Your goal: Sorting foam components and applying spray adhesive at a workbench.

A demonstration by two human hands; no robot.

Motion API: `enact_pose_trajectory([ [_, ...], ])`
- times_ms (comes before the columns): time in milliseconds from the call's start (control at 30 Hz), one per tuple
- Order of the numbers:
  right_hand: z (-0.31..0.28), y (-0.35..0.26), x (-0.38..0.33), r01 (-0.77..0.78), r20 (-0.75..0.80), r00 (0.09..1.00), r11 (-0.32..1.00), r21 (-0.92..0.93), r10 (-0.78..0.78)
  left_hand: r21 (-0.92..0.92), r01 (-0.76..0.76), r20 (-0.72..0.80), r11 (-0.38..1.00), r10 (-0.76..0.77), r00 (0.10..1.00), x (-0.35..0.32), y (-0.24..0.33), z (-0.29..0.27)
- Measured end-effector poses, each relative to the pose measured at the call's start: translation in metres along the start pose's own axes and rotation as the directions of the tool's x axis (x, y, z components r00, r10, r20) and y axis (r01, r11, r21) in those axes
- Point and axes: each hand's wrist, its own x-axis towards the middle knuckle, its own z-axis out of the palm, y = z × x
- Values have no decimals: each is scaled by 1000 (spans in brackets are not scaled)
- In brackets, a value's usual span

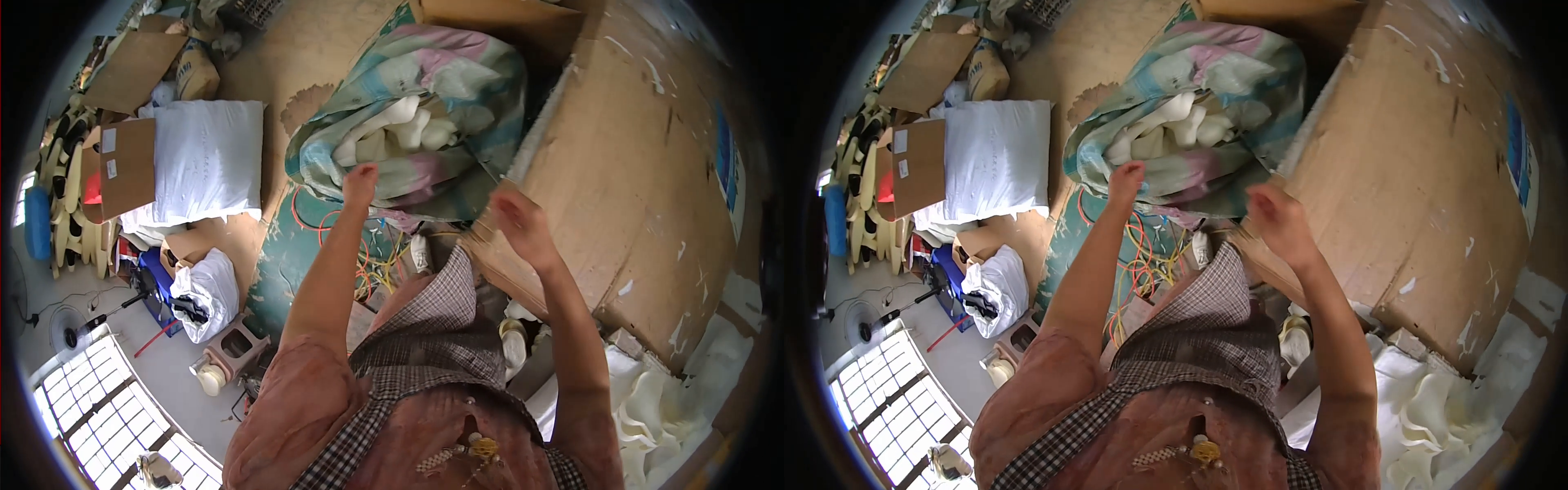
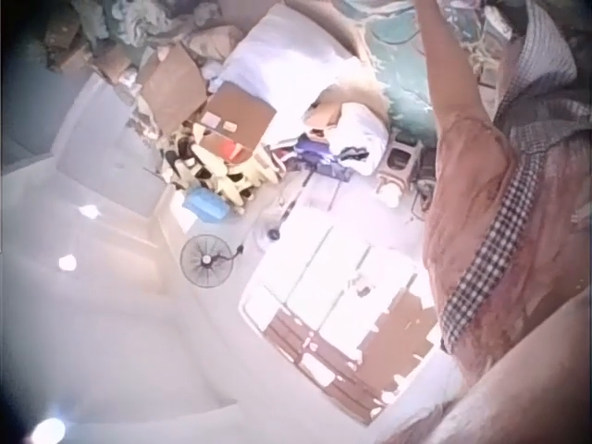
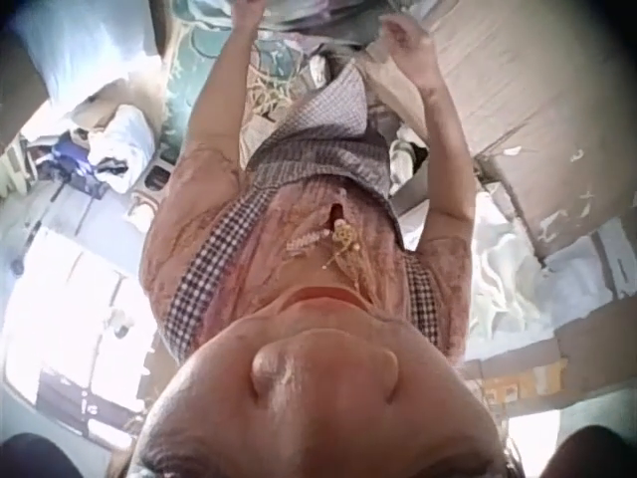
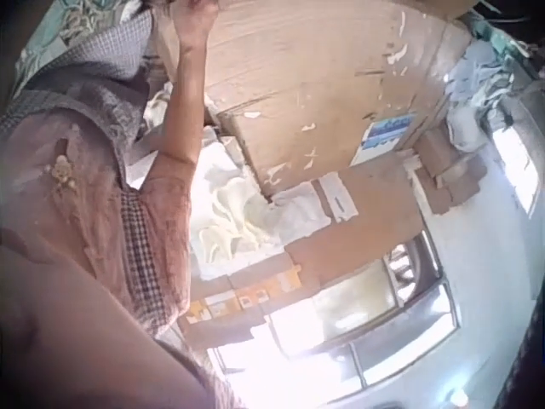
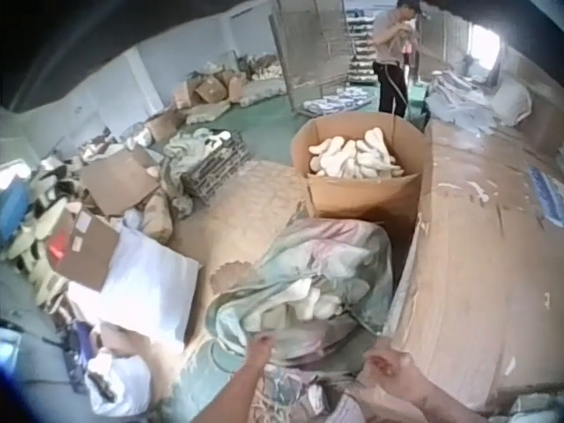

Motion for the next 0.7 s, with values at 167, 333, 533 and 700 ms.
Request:
enact_pose_trajectory([
  [167, 87, 118, 124, -85, 140, 981, 942, -323, 136, 126, 58, 11, 990, -60, 998, 58, 1, 14],
  [333, 117, 206, 213, -93, 133, 963, 752, -653, 235, -93, 193, 49, 977, -189, 981, 107, -29, 48],
  [533, 109, 290, 294, 197, 291, 952, 527, -827, 100, -311, 621, 152, 720, -607, 780, 174, -72, 108],
  [700, 97, 290, 349, -312, 472, 653, 779, -544, 592, -217, 478, -48, 851, -499, 865, 239, -129, 163],
])
